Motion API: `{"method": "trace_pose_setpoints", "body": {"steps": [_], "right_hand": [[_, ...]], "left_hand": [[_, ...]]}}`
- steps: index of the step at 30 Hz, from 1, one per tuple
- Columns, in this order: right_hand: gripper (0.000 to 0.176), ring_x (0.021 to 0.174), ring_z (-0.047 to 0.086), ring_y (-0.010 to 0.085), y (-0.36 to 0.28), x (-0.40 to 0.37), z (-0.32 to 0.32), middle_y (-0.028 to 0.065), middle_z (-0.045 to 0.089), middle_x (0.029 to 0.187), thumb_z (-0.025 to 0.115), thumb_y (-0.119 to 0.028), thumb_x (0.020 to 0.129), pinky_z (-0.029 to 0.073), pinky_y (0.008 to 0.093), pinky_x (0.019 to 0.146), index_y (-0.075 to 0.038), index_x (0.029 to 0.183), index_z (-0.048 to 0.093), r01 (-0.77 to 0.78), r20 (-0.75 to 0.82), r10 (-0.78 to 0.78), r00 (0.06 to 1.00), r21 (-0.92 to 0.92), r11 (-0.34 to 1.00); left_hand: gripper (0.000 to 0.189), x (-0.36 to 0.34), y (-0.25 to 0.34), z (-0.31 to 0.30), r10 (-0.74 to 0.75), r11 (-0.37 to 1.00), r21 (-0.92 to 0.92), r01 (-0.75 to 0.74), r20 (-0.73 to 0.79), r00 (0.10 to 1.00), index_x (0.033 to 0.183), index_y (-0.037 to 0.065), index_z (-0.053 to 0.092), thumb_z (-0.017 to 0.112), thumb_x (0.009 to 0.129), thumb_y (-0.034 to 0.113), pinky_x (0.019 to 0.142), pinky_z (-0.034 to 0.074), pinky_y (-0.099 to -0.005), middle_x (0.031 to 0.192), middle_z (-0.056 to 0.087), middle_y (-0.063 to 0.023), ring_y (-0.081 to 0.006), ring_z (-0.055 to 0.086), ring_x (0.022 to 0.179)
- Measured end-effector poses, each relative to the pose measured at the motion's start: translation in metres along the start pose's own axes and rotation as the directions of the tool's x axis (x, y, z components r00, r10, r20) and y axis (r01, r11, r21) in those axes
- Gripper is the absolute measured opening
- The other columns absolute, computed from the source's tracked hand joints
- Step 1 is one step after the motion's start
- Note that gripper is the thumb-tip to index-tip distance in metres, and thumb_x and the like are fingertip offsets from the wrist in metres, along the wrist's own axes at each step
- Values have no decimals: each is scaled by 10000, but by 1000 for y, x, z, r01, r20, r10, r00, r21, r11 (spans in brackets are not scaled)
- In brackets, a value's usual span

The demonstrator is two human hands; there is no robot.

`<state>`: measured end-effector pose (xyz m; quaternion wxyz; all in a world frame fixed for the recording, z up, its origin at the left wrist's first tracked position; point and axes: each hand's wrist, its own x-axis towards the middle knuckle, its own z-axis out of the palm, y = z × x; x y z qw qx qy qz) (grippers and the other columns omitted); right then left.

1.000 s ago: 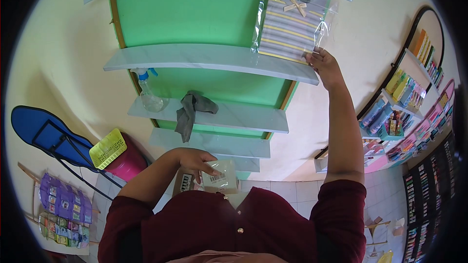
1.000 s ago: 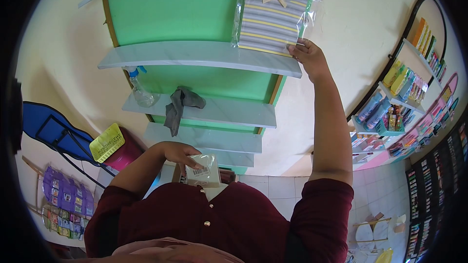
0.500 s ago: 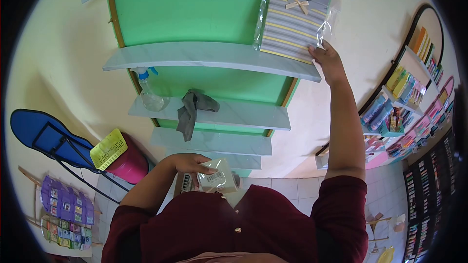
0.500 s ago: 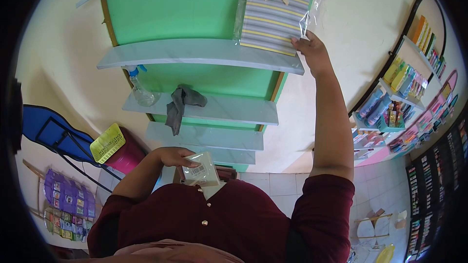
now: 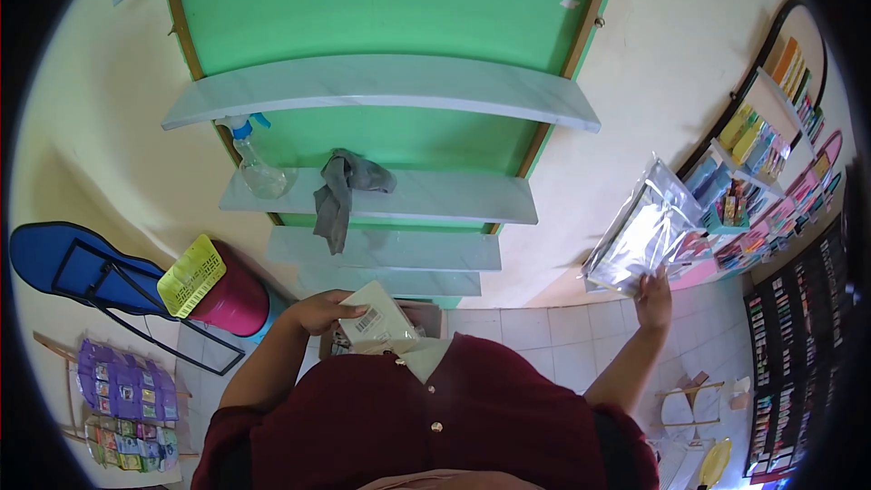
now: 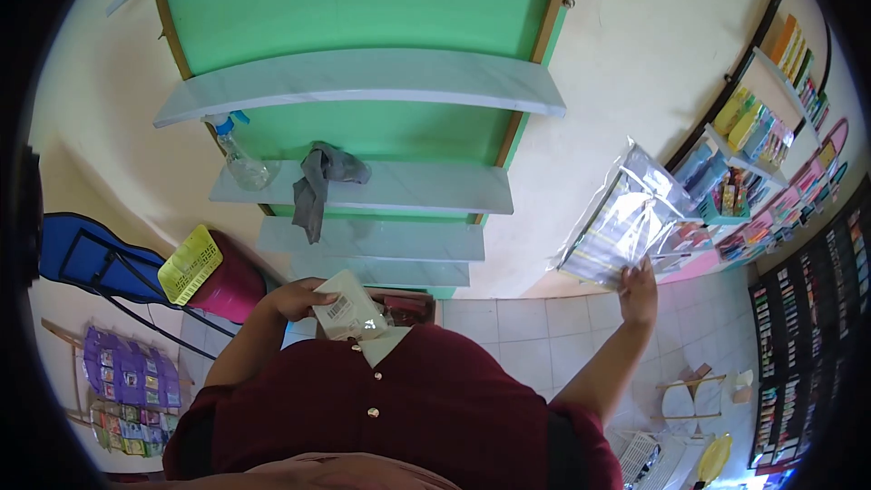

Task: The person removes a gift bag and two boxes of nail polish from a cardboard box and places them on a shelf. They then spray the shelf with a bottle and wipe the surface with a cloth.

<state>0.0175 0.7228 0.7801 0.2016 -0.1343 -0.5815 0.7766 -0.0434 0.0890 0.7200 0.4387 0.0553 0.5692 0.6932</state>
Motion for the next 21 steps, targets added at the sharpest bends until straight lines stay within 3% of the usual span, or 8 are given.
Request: {"method": "trace_pose_setpoints", "body": {"steps": [2, 4, 8, 10, 11, 12, 15, 21], "right_hand": [[630, 769, 485, 71, -13, -9, 22, -6, 523, 923, 532, 101, 852, 415, 192, 643, -44, 1451, 399, 62, -32, -61, 998, 35, 997], [628, 801, 501, 74, -20, 2, 29, 10, 535, 947, 526, 103, 843, 405, 194, 640, -31, 1444, 402, 77, 139, -84, 987, 58, 995], [475, 766, 558, 103, -23, 19, 63, 1, 570, 848, 591, 72, 853, 461, 259, 721, -15, 1308, 486, 77, 591, 140, 794, -326, 942], [473, 800, 585, 114, 6, 6, 74, 10, 593, 852, 618, 52, 856, 468, 267, 751, -11, 1306, 485, 13, 540, 179, 822, -333, 943], [474, 834, 612, 125, 19, 0, 77, 19, 616, 857, 644, 33, 860, 475, 275, 780, -7, 1304, 484, -41, 486, 216, 847, -345, 938], [458, 881, 638, 144, 24, -3, 78, 43, 662, 870, 673, -4, 870, 474, 278, 814, -3, 1288, 485, -37, 586, 269, 764, -376, 926], [421, 866, 632, 143, 51, -28, 105, 73, 692, 905, 673, -11, 873, 470, 282, 805, -12, 1255, 497, -162, 549, 381, 743, -406, 900], [445, 876, 639, 177, 60, -44, 164, 136, 701, 949, 711, -64, 846, 495, 326, 775, -7, 1248, 530, 14, 613, 508, 605, -646, 763]], "left_hand": [[506, 10, 1, -2, -17, 1000, 16, 17, -1, 1000, 1286, -24, 566, 693, 925, 307, 901, 527, -330, 1143, 673, -81, -163, 655, 1031], [514, 21, 3, -3, -58, 998, 33, 58, -3, 998, 1289, -27, 563, 696, 921, 306, 921, 519, -344, 1147, 672, -84, -171, 653, 1040], [545, 48, 19, 5, 50, 990, 126, -59, 78, 996, 1320, -18, 538, 696, 918, 314, 953, 477, -354, 1170, 659, -87, -186, 621, 1077], [549, 49, 21, 9, 125, 985, 104, -138, 118, 985, 1322, -31, 529, 697, 914, 297, 1027, 453, -392, 1196, 656, -110, -227, 620, 1144], [588, 47, 22, 14, 261, 965, -67, -253, 194, 946, 1347, -31, 505, 698, 913, 315, 1019, 460, -403, 1250, 627, -124, -236, 607, 1165], [626, 48, 26, 19, 406, 905, -240, -351, 245, 880, 1373, -30, 481, 699, 912, 334, 1011, 466, -414, 1303, 599, -137, -246, 594, 1185], [629, 40, 49, 48, 516, 785, -513, -348, 230, 825, 1390, -36, 452, 658, 935, 348, 1063, 431, -460, 1366, 553, -172, -293, 542, 1270], [611, 68, 15, 62, 433, 857, -370, -359, 140, 890, 1411, -24, 437, 635, 957, 334, 1085, 394, -441, 1354, 558, -149, -264, 538, 1256]]}}
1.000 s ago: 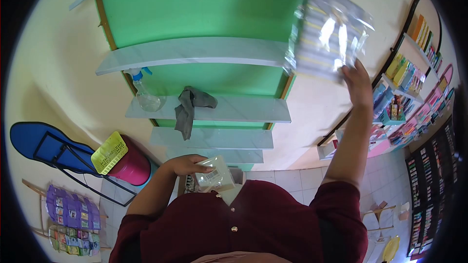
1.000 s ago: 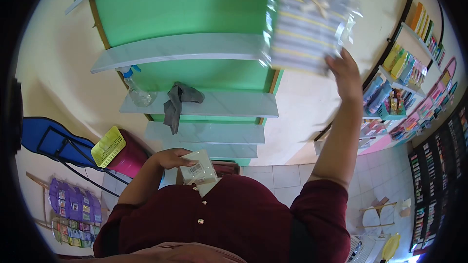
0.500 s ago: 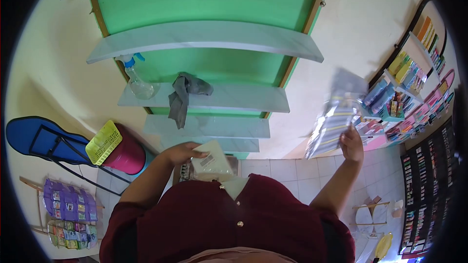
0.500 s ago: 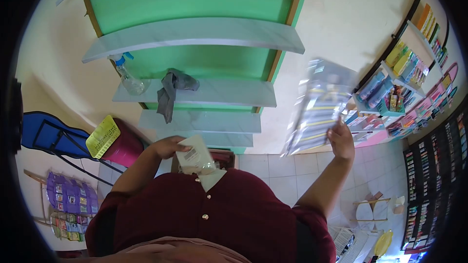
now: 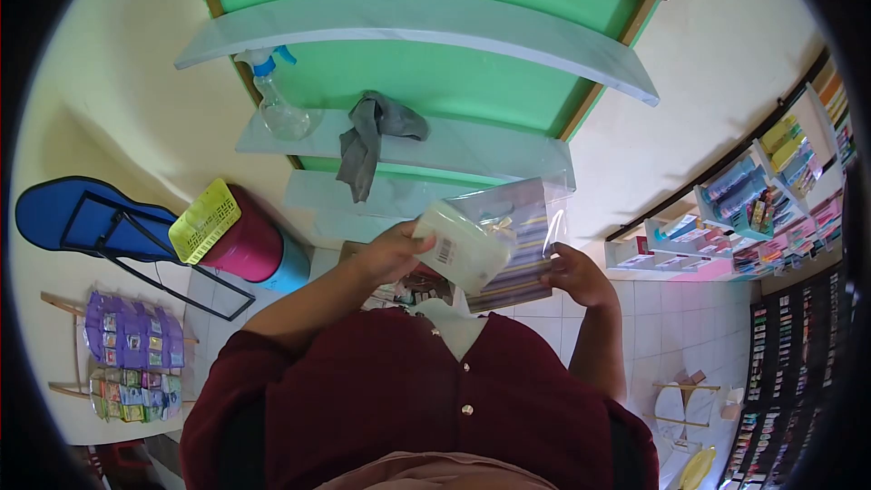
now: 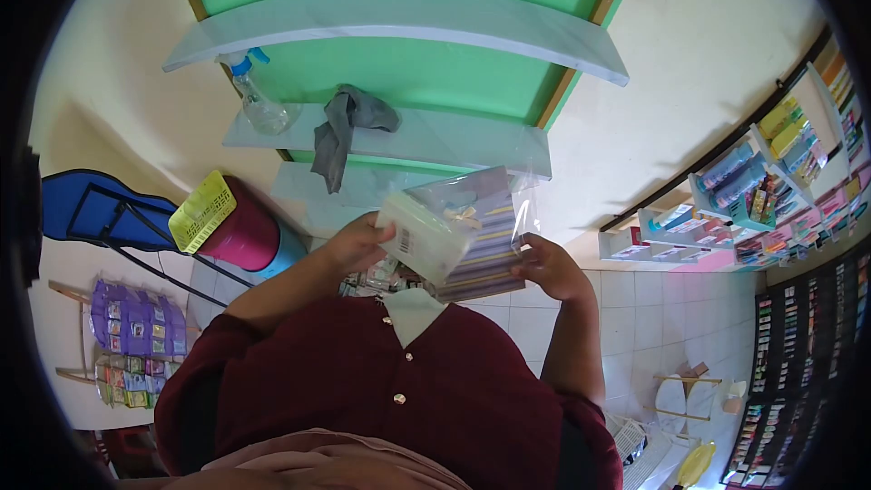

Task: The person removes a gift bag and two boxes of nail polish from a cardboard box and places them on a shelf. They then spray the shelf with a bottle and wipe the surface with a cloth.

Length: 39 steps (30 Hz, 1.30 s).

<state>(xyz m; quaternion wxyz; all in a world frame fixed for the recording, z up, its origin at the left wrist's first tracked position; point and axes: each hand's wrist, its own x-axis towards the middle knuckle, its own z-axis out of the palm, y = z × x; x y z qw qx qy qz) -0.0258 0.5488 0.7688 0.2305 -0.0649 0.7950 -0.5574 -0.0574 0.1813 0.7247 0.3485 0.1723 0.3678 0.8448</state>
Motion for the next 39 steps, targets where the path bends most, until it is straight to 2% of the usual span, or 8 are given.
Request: {"method": "trace_pose_setpoints", "body": {"steps": [15, 17, 19, 23, 30, 33, 35, 39], "right_hand": [[493, 1035, 620, 193, 17, 56, 87, 162, 671, 1126, 688, -85, 907, 469, 328, 932, 21, 1345, 487, 91, 135, -143, 980, 335, 938], [694, 1135, 578, 219, 2, 53, 87, 179, 581, 1285, 754, -238, 879, 450, 367, 981, -21, 1432, 395, 162, 164, -265, 950, 467, 869], [990, 1205, 540, 262, -13, 56, 92, 202, 470, 1407, 818, -408, 791, 418, 420, 1030, -72, 1521, 240, 134, 68, -381, 922, 867, 481], [1125, 1176, 563, 314, -9, 70, 112, 228, 482, 1374, 845, -418, 733, 518, 425, 931, -67, 1541, 145, -6, 179, -124, 976, 591, 806], [912, 1063, 632, 313, 1, 76, 165, 202, 576, 1212, 808, -142, 778, 572, 441, 857, 0, 1471, 232, -118, 39, 125, 991, 675, 728], [890, 1036, 639, 307, 0, 72, 174, 186, 586, 1179, 824, -123, 748, 580, 446, 835, 4, 1437, 275, -122, 29, 145, 989, 712, 691], [879, 1036, 639, 299, 10, 70, 182, 178, 598, 1159, 816, -101, 754, 583, 437, 818, 5, 1439, 275, -156, 20, 211, 977, 739, 655], [834, 1044, 639, 293, 27, 51, 207, 170, 609, 1158, 801, -80, 769, 568, 465, 852, 2, 1424, 291, -190, 12, 301, 953, 800, 569]], "left_hand": [[345, -31, 66, 26, 208, 629, 777, 13, -185, 960, 998, 7, 735, 807, 820, 293, 737, 511, -275, 884, 701, -50, -119, 637, 815], [359, -35, 75, 31, 264, 600, 795, 89, -302, 916, 982, 17, 739, 806, 814, 326, 673, 510, -273, 822, 700, -51, -109, 629, 710], [386, -36, 81, 32, 256, 579, 805, 131, -332, 908, 987, 21, 739, 804, 808, 356, 653, 510, -276, 830, 703, -58, -115, 636, 694], [399, -27, 69, 33, 136, 508, 787, 351, -475, 869, 1005, 10, 735, 788, 825, 363, 750, 518, -288, 878, 725, -63, -120, 664, 822], [543, -43, 30, 7, 277, 143, 936, 323, -351, 895, 1177, 51, 646, 807, 784, 389, 805, 518, -332, 1119, 645, -122, -184, 573, 1071], [752, -59, 23, 9, 293, 366, 894, 258, -374, 880, 1349, 48, 504, 804, 771, 422, 1015, 433, -437, 1291, 483, -240, -360, 474, 1232], [772, -68, 10, -6, 374, 252, 958, 137, -227, 899, 1423, 87, 382, 813, 805, 259, 783, 563, -315, 1381, 352, -216, -238, 551, 1131], [738, -80, -25, -23, 295, 834, 550, 44, -513, 806, 1437, 98, 289, 755, 868, 166, 876, 541, -380, 1353, 428, -221, -260, 615, 1127]]}}
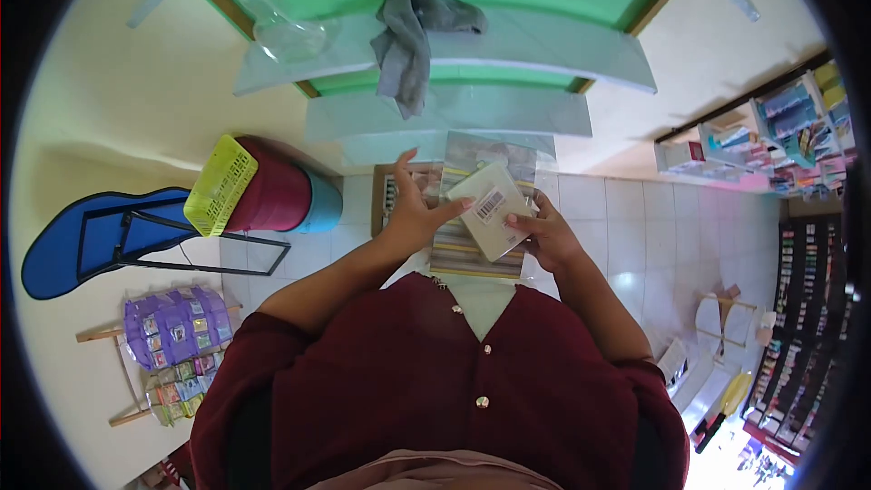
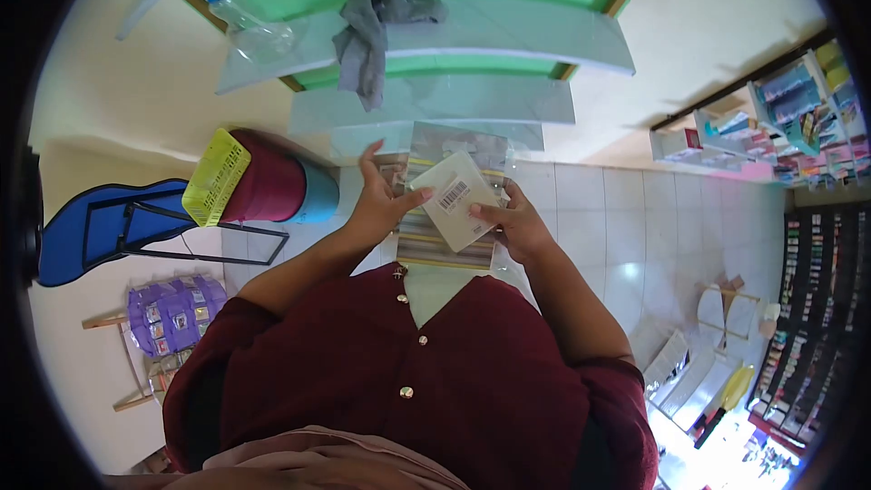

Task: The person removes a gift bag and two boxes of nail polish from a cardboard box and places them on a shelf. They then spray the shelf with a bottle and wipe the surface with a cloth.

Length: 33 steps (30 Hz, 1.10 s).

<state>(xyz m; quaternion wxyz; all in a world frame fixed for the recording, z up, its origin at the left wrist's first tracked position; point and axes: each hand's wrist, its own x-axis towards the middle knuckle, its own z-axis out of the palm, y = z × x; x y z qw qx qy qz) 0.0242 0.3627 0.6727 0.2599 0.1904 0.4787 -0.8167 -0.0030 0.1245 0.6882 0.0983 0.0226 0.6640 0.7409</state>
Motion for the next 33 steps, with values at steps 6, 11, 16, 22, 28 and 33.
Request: {"method": "trace_pose_setpoints", "body": {"steps": [6, 11, 16, 22, 28, 33], "right_hand": [[700, 1053, 641, 291, 86, -12, -63, 153, 617, 1165, 745, -90, 831, 522, 524, 936, -78, 1397, 333, -228, -158, 238, 958, 82, 970], [529, 1048, 643, 281, 168, -3, -135, 94, 616, 1187, 713, -149, 868, 554, 509, 888, -127, 1318, 436, -385, -153, 436, 887, 276, 881], [667, 1107, 570, 283, 233, 16, -161, 66, 603, 1218, 813, -225, 797, 438, 542, 944, -177, 1357, 453, -623, -253, 617, 745, 66, 779], [722, 1176, 563, 310, 308, 70, -199, 103, 604, 1246, 800, -188, 818, 431, 541, 986, -143, 1399, 375, -683, -177, 666, 725, -59, 728], [720, 1134, 602, 323, 380, 159, -236, 138, 595, 1271, 817, -149, 804, 439, 544, 980, -83, 1380, 390, -574, -229, 571, 789, 57, 817], [773, 1191, 569, 334, 434, 241, -235, 168, 585, 1285, 848, -152, 772, 429, 553, 982, -74, 1379, 375, -626, -412, 564, 716, -21, 780]], "left_hand": [[716, -23, -103, -6, -639, 742, 28, 669, 331, 695, 1466, 98, 344, 736, 878, 211, 858, 524, -361, 1230, 585, -136, -198, 622, 1030], [864, -69, -138, 21, -834, 510, 203, 836, 353, 423, 1569, 123, 183, 711, 896, 245, 813, 528, -393, 1237, 564, -103, -181, 583, 988], [983, -108, -244, 29, -956, 286, 214, 934, 127, 263, 1562, 144, 152, 762, 830, 386, 840, 542, -429, 1394, 480, -169, -290, 585, 1120], [976, -122, -342, 41, -931, 258, 512, 819, -93, 352, 1386, -74, 315, 795, 732, 469, 892, 524, -480, 1287, 558, -258, -380, 602, 1116], [1018, -111, -497, -11, -759, 461, 561, 687, -152, 633, 1455, -82, 317, 770, 754, 500, 584, 543, -352, 1150, 625, -239, -254, 666, 844], [962, -51, -548, -56, -787, 327, 639, 697, -225, 575, 1201, -117, 584, 692, 724, 711, 755, 534, -373, 1009, 687, -256, -301, 682, 893]]}}
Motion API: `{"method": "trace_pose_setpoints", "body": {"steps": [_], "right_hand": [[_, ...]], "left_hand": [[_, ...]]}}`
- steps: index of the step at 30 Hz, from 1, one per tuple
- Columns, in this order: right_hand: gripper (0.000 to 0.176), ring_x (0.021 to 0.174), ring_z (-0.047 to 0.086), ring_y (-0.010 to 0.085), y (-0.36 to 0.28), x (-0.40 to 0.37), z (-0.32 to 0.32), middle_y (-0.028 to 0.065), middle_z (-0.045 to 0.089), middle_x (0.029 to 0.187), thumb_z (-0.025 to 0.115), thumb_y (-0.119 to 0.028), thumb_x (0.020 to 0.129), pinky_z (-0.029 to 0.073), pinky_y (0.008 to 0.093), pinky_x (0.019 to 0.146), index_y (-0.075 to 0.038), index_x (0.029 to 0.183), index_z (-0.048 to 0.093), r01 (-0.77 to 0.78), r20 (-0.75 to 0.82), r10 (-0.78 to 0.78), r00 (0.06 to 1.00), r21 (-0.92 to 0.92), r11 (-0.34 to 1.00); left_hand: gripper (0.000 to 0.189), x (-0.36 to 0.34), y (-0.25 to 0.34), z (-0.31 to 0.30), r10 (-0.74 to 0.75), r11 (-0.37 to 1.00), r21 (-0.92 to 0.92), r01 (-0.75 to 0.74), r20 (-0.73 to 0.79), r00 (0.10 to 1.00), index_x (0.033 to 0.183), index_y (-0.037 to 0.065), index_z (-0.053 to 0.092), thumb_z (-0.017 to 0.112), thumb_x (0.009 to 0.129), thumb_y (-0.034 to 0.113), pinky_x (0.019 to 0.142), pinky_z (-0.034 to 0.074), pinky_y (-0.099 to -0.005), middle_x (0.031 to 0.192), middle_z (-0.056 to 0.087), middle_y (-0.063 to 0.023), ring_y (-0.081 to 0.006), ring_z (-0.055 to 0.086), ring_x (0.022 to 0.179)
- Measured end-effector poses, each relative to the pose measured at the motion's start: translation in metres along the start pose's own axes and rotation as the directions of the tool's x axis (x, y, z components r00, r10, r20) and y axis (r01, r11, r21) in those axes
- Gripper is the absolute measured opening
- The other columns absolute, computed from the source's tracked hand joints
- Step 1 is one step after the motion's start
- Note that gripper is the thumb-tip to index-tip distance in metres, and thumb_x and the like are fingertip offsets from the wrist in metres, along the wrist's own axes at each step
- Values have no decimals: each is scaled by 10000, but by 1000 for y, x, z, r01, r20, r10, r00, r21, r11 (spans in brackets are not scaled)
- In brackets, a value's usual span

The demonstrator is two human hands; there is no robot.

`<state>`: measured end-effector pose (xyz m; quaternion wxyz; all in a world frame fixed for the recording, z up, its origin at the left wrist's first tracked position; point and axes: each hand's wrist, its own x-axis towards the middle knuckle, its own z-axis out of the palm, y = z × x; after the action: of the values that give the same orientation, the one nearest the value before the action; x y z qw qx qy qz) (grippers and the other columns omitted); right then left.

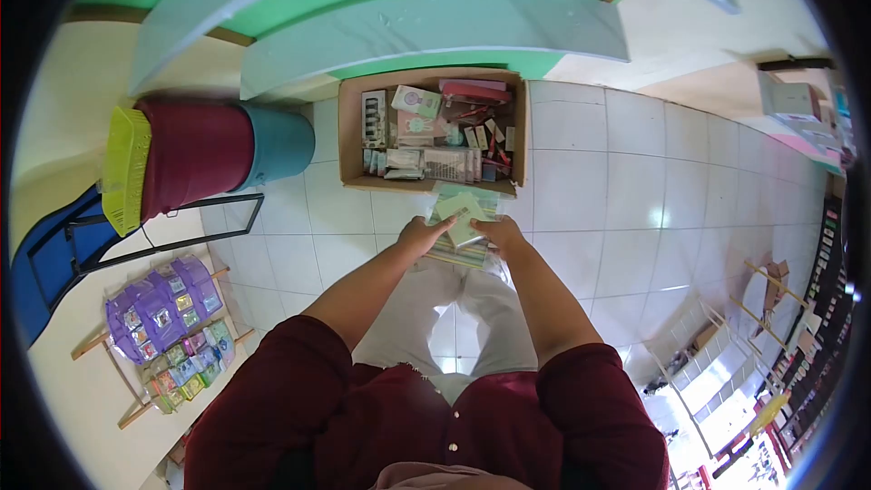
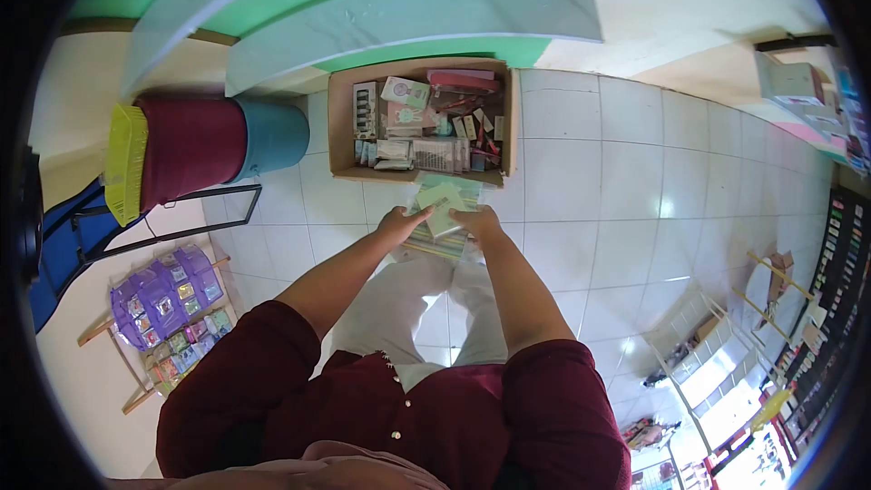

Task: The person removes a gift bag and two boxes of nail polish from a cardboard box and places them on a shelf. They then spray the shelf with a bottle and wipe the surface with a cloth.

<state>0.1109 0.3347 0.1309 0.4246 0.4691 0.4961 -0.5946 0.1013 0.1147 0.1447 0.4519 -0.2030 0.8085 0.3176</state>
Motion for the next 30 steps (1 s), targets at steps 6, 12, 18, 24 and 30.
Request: {"method": "trace_pose_setpoints", "body": {"steps": [6, 12, 18, 24, 30], "right_hand": [[807, 1230, 543, 330, -15, 80, 49, 162, 580, 1291, 861, -130, 751, 418, 541, 997, -87, 1384, 362, 144, 142, -156, 977, 94, 985], [842, 1068, 643, 263, -35, 195, 60, 150, 616, 1240, 894, -154, 704, 530, 383, 833, -39, 1374, 395, 426, 243, -453, 858, 159, 891], [701, 987, 700, 284, -84, 241, 75, 231, 713, 940, 806, -557, 708, 542, 387, 852, 65, 1008, 689, 352, 94, -438, 894, -752, 557], [598, 970, 692, 264, -83, 284, 64, 217, 707, 989, 709, -585, 762, 527, 387, 857, -8, 922, 725, 375, 194, -439, 877, -848, 375], [461, 1036, 658, 303, -120, 279, 15, 198, 678, 1048, 751, -396, 784, 513, 397, 895, -13, 1029, 670, 503, -63, -809, 585, -754, 422]], "left_hand": [[1015, 118, -65, -26, -23, 921, -387, 46, 65, 998, 1247, -152, 525, 850, 643, 596, 855, 523, -365, 1154, 655, -252, -302, 665, 1035], [807, 222, -77, -24, 122, 945, -279, -172, -187, 975, 1285, -87, 514, 833, 756, 432, 951, 466, -352, 1181, 643, -186, -236, 595, 1107], [765, 280, -50, -58, 220, 960, -147, -238, -131, 967, 1315, -54, 537, 798, 783, 429, 947, 482, -373, 1241, 636, -216, -293, 618, 1131], [699, 324, -74, -90, 261, 956, 206, -208, -278, 925, 1275, -13, 597, 787, 781, 443, 945, 500, -386, 1222, 658, -208, -335, 637, 1131], [678, 363, -82, -149, 187, 920, 375, -113, -167, 968, 1235, -11, 621, 796, 766, 447, 939, 513, -387, 1244, 650, -200, -335, 643, 1123]]}}
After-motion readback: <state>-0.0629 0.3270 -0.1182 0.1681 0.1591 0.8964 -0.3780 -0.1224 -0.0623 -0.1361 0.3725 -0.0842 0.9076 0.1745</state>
